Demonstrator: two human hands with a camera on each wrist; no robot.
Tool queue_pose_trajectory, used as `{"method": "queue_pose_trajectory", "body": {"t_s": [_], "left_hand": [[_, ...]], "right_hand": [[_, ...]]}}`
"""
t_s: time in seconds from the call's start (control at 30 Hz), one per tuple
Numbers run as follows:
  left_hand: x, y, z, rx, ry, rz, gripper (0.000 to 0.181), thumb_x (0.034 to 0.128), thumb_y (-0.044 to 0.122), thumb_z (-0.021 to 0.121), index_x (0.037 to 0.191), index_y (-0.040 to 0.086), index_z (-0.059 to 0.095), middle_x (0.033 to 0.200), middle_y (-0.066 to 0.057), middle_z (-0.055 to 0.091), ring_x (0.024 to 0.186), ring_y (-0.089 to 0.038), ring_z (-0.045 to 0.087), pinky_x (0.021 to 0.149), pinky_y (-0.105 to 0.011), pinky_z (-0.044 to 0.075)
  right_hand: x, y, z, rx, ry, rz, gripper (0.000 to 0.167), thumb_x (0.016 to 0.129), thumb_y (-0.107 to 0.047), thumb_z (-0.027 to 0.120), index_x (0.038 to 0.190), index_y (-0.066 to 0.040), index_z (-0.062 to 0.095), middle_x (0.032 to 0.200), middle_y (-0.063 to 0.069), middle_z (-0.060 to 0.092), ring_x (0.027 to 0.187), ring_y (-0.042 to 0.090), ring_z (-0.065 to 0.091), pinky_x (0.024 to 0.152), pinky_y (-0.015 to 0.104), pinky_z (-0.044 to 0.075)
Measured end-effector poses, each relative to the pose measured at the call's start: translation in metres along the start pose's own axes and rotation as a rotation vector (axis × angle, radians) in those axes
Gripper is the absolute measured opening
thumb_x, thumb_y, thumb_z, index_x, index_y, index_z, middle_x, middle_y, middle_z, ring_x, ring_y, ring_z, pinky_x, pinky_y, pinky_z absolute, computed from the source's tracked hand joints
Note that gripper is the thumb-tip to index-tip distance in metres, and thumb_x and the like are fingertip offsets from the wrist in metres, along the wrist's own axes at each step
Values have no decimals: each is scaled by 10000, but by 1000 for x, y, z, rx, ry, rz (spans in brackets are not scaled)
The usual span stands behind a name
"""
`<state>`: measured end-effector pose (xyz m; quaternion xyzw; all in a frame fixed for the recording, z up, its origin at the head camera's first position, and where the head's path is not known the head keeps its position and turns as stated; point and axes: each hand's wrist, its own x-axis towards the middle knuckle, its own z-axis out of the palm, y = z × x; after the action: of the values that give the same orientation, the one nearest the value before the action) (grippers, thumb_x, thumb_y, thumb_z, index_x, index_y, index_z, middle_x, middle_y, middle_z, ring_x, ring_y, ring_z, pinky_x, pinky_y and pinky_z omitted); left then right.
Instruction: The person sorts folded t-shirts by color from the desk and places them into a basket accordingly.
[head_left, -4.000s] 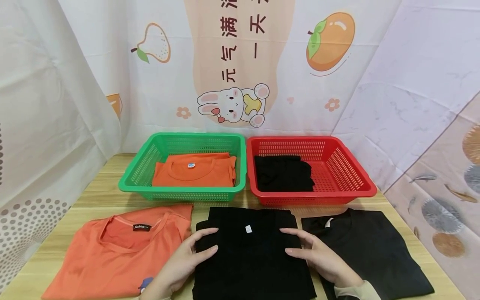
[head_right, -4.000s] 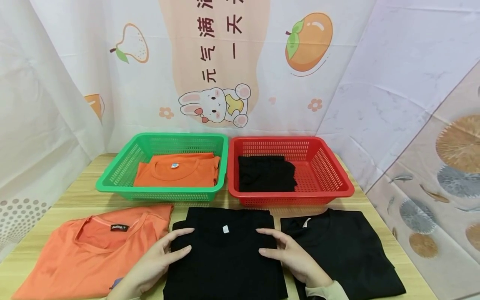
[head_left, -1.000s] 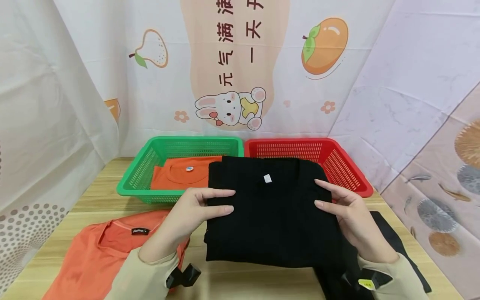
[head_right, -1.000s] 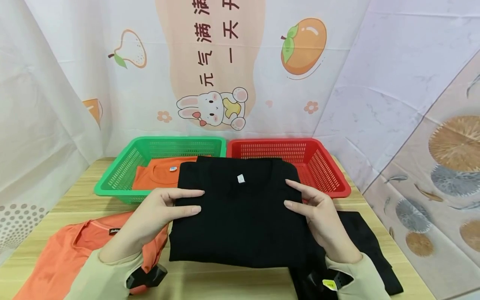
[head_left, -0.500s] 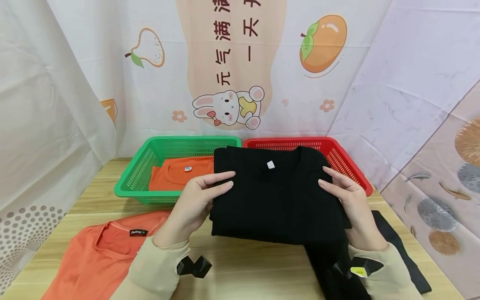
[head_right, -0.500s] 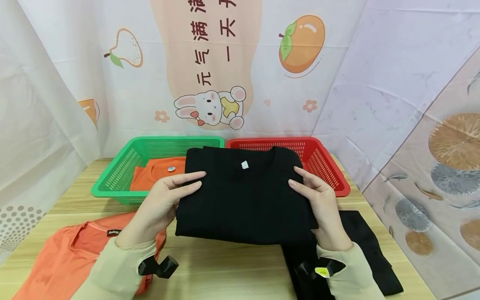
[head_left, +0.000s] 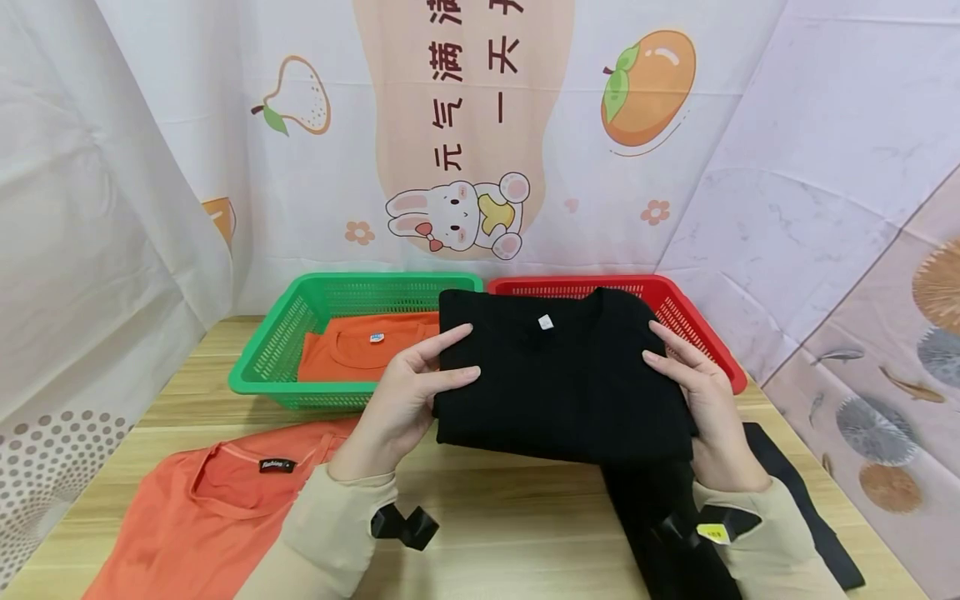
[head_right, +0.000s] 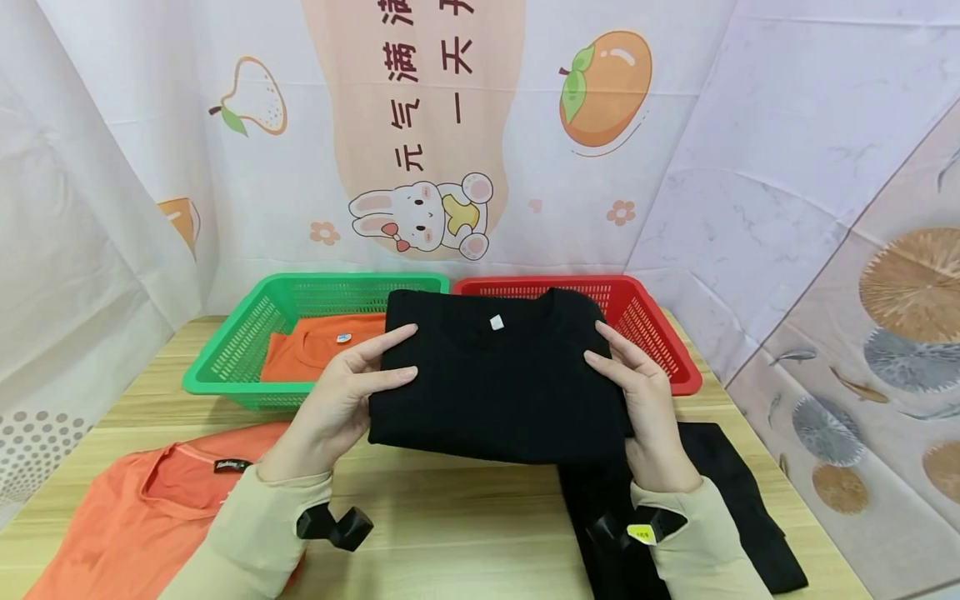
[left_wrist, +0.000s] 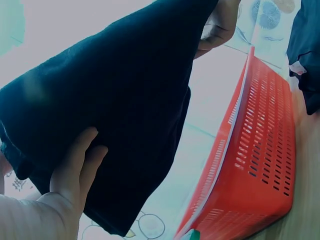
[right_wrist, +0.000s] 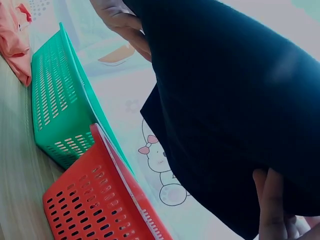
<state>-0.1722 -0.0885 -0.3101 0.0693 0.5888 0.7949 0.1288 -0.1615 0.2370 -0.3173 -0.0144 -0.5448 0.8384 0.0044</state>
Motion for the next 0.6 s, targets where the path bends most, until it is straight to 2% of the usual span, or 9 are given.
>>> {"method": "queue_pose_trajectory", "body": {"t_s": [0.1, 0.27, 0.3, 0.33, 0.37, 0.43, 0.5, 0.57, 0.6], "left_hand": [[1, -2, 2, -50, -11, -11, 620, 905, 4, 653, 1461, 235, 508, 1641, 141, 122, 1528, -195, 74, 1203, -596, 171], [2, -7, 7, -99, -40, -26, 640, 917, 34, 641, 1469, 317, 482, 1655, 179, -34, 1538, -210, -123, 1105, -766, -64], [3, -9, 8, -103, -47, -21, 651, 919, 27, 634, 1479, 314, 468, 1659, 163, -47, 1537, -215, -130, 1124, -739, -50], [4, -10, 8, -101, -44, -19, 657, 916, 22, 634, 1480, 316, 468, 1663, 144, -37, 1530, -175, 71, 1179, -633, 83], [6, -12, 9, -99, -43, -16, 663, 914, 15, 631, 1484, 310, 463, 1666, 128, -36, 1529, -164, 73, 1144, -489, 235], [9, -14, 10, -95, -38, -10, 675, 913, 3, 630, 1493, 298, 451, 1670, 96, -39, 1521, -135, 88, 891, -302, 340], [13, -16, 11, -83, -33, -5, 688, 909, -2, 638, 1498, 293, 442, 1672, 56, -39, 1460, -110, 178, 637, -276, 211], [16, -18, 12, -69, -27, 2, 695, 907, -5, 646, 1499, 292, 437, 1673, 44, -30, 1446, -92, 209, 575, -261, 180], [18, -18, 13, -61, -21, 7, 699, 903, -4, 654, 1498, 294, 439, 1673, 30, -17, 1263, -95, 394, 562, -240, 207]], "right_hand": [[0, -1, -2, 53, -70, 2, 447, 1011, -125, 539, 1433, -275, 540, 1651, -52, 120, 1352, 40, 370, 908, 188, 535], [3, -1, -9, 129, -159, -62, 501, 1014, -21, 477, 1483, -198, 478, 1602, -17, 226, 1239, 44, 532, 928, 225, 538], [4, -2, -10, 136, -171, -70, 514, 1013, -8, 470, 1494, -189, 460, 1590, -12, 254, 1236, 58, 551, 931, 231, 538], [4, -2, -12, 133, -176, -74, 526, 1013, -2, 469, 1504, -188, 443, 1589, -12, 261, 1235, 59, 558, 933, 234, 537], [5, -2, -13, 130, -179, -76, 538, 1011, 3, 473, 1512, -189, 429, 1596, -9, 255, 1237, 58, 561, 934, 233, 537], [8, -4, -15, 127, -180, -69, 561, 1007, 8, 482, 1524, -196, 407, 1619, -7, 223, 1239, 52, 563, 938, 231, 535], [11, -5, -18, 112, -177, -63, 571, 1004, 8, 493, 1526, -206, 402, 1628, -17, 207, 1235, 45, 566, 936, 227, 535], [16, -6, -20, 122, -174, -64, 570, 994, 34, 497, 1511, -196, 428, 1603, -29, 280, 1223, 47, 577, 927, 231, 541], [18, -7, -22, 128, -171, -68, 564, 988, 49, 498, 1498, -186, 452, 1572, -33, 350, 1208, 54, 592, 915, 235, 548]]}}
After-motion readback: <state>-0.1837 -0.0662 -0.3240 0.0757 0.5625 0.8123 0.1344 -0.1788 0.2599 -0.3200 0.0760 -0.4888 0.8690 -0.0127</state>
